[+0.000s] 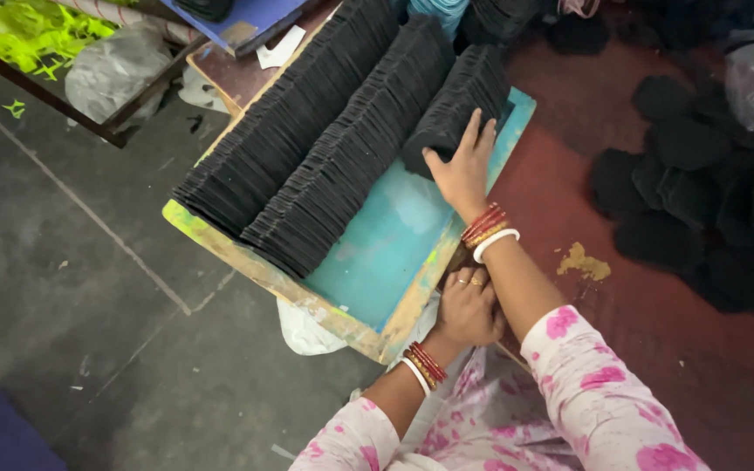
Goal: Sorting and stacking small black fabric components on a production workbench.
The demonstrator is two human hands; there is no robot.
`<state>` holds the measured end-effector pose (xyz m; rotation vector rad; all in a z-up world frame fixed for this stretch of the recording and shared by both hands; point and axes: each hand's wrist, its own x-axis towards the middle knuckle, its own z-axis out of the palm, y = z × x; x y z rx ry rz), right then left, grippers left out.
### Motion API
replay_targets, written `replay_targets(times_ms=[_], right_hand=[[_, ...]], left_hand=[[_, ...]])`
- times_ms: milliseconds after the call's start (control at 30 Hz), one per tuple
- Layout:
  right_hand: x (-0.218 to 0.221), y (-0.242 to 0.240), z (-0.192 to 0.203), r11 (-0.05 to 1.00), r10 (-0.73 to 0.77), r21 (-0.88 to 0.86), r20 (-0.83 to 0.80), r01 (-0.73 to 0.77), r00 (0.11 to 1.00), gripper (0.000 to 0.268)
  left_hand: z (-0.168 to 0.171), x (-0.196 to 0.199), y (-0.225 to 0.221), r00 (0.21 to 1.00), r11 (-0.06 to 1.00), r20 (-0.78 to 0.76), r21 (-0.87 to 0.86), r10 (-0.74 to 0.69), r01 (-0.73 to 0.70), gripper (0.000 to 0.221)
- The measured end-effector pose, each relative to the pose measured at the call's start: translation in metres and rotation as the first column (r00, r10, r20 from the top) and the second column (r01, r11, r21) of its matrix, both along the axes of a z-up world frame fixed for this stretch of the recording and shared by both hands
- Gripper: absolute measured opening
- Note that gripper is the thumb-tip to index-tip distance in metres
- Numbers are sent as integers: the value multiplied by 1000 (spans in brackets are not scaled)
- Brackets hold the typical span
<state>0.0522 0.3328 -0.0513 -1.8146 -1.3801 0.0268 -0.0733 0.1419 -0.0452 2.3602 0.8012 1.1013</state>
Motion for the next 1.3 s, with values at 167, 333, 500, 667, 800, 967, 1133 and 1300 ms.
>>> replay_targets(times_ms=[167, 333, 500, 667, 800, 967, 1133, 1300], right_hand=[[0, -8, 8, 999, 20, -47, 22, -19, 1000, 118], [-7, -37, 24, 1000, 12, 13, 50, -13, 999, 117], [20, -74, 42, 994, 57, 97, 17, -58, 998, 102], [160, -140, 67, 969, -242, 114, 288, 218, 927, 92], [336, -196, 49, 804, -592, 196, 350, 561, 726, 59], [487, -252, 32, 830, -501, -85, 317, 550, 805, 45], [464, -256, 83, 938, -148, -271, 258, 218, 955, 87], [430, -247, 93, 704, -214, -660, 155, 262, 965, 111]], left_hand=[[-2, -1, -2, 1000, 1000, 5, 11, 15, -15, 43], [5, 0, 0, 991, 1000, -131, -1, -20, 20, 52], [-8, 3, 1, 995, 999, -95, 25, 30, -28, 38], [4, 1, 2, 995, 999, -102, 44, 20, -16, 41], [6, 0, 1, 992, 997, -116, 58, 47, -40, 39], [10, 2, 2, 993, 996, -99, 68, 61, -54, 41], [11, 2, 0, 992, 996, -108, 61, 72, -65, 40], [17, 1, 0, 995, 996, -84, 75, 62, -56, 41]])
